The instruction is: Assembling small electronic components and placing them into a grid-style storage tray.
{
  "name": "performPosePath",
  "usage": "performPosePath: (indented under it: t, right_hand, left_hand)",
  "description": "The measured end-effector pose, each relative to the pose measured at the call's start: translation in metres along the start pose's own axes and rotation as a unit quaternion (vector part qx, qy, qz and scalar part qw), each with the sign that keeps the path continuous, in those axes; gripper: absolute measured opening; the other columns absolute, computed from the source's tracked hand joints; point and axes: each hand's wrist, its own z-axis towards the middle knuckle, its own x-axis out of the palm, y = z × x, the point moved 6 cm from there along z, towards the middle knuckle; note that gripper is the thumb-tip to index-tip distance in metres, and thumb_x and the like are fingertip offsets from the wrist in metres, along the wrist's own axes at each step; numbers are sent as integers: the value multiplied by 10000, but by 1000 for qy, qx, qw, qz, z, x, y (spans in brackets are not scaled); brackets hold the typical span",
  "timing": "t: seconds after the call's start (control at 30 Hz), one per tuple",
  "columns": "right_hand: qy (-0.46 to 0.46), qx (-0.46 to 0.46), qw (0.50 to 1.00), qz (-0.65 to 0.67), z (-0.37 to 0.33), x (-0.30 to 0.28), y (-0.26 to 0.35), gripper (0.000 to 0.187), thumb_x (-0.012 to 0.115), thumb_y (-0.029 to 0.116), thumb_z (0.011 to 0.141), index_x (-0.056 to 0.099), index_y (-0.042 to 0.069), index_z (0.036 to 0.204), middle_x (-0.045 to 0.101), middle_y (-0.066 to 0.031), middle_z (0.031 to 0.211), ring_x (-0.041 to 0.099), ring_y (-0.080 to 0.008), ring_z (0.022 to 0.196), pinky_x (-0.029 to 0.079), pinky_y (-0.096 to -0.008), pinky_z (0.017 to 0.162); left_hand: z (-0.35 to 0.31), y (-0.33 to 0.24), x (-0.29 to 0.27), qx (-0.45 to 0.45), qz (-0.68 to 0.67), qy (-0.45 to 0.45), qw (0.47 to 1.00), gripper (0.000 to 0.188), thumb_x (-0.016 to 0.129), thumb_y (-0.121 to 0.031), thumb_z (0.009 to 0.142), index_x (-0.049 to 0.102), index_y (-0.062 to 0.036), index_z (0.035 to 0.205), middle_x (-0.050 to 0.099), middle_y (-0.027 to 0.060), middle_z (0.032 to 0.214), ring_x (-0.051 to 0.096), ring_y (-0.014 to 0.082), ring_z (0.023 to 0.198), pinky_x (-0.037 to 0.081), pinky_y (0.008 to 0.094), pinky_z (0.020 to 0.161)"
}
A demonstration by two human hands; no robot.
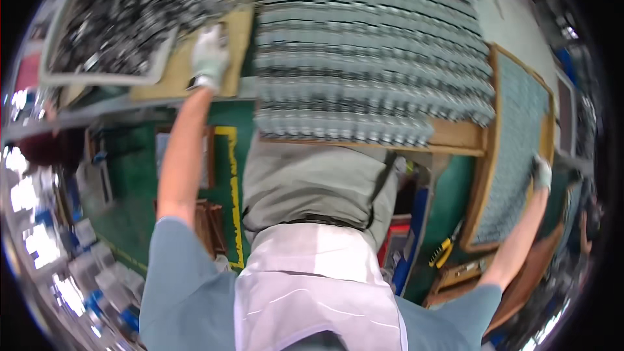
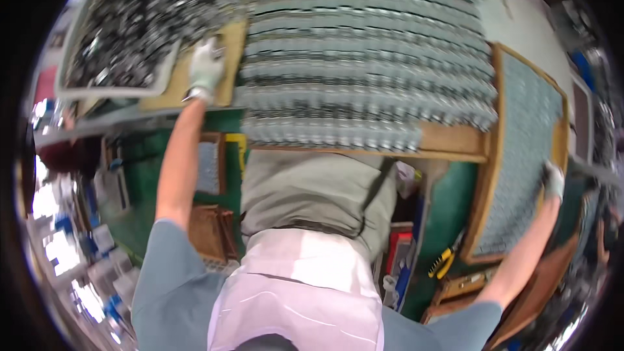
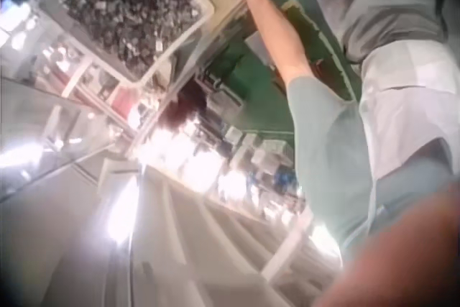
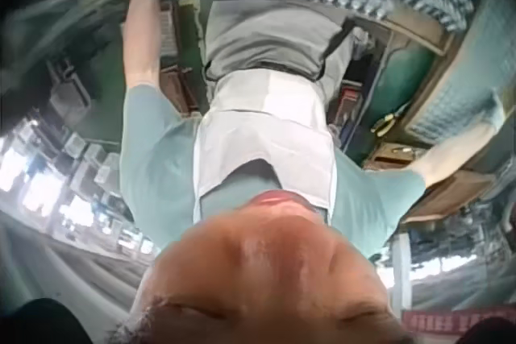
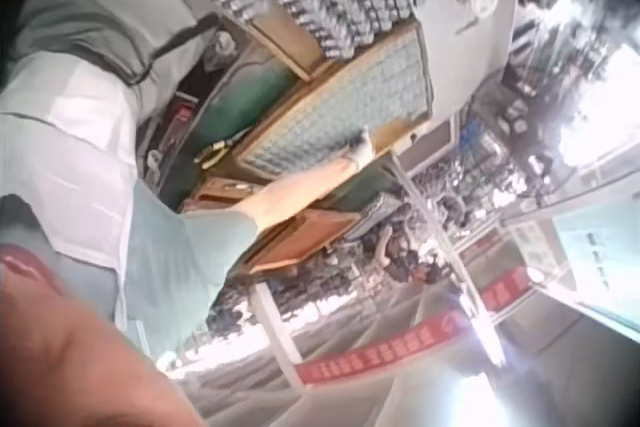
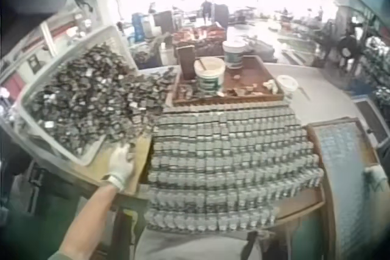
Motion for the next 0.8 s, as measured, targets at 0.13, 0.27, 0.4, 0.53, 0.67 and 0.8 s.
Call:
performPosePath:
  t: [0.13, 0.27, 0.4, 0.53, 0.67, 0.8]
  right_hand:
    - [-6, -58, 994, 94, 18, 34, -1, 237, 732, 137, 825, 676, 56, 1041, 661, 1, 881, 592, -118, 740, 473, -253, 658]
    - [-62, -139, 987, 44, -9, 20, 34, 375, 765, 106, 820, 664, 38, 1175, 687, -14, 987, 597, -80, 752, 455, -201, 660]
    - [-15, -180, 982, 54, -73, 52, 84, 381, 758, 149, 836, 659, 50, 1190, 672, 1, 1019, 587, -61, 801, 440, -197, 679]
    - [122, -208, 967, 78, -215, 185, 158, 384, 681, 183, 901, 609, 41, 1250, 641, 0, 1098, 575, -76, 899, 424, -216, 743]
    - [276, -206, 931, 121, -335, 299, 199, 512, 745, 238, 827, 561, 8, 1246, 636, -60, 1076, 604, -164, 990, 451, -282, 905]
    - [383, -131, 892, 201, -397, 363, 201, 682, 820, 335, 727, 552, -12, 1250, 640, -117, 1174, 622, -223, 1050, 477, -344, 921]
  left_hand:
    - [-11, 44, -19, -69, -110, -38, 991, 375, 697, -238, 764, 693, -55, 1091, 663, 219, 1035, 643, 371, 975, 510, 408, 843]
    - [-24, 35, -36, -81, -334, -65, 937, 358, 715, -151, 777, 673, 0, 1100, 706, 133, 952, 681, 247, 760, 540, 315, 704]
    - [-43, 28, -47, -210, -683, 37, 699, 363, 659, -16, 817, 591, 31, 1170, 683, 89, 1011, 665, 185, 788, 534, 258, 690]
    - [-58, -30, -78, -172, -872, 96, 448, 386, 505, -3, 877, 523, 59, 1257, 635, 153, 1163, 639, 239, 1011, 512, 298, 868]
    - [-76, -73, -98, -146, -857, 115, 481, 433, 479, 19, 879, 485, 86, 1307, 618, 168, 1200, 620, 243, 1056, 504, 287, 878]
    - [-107, -133, -111, -117, -834, 179, 509, 375, 588, 23, 882, 557, 71, 1253, 668, 146, 1122, 662, 201, 936, 529, 264, 792]
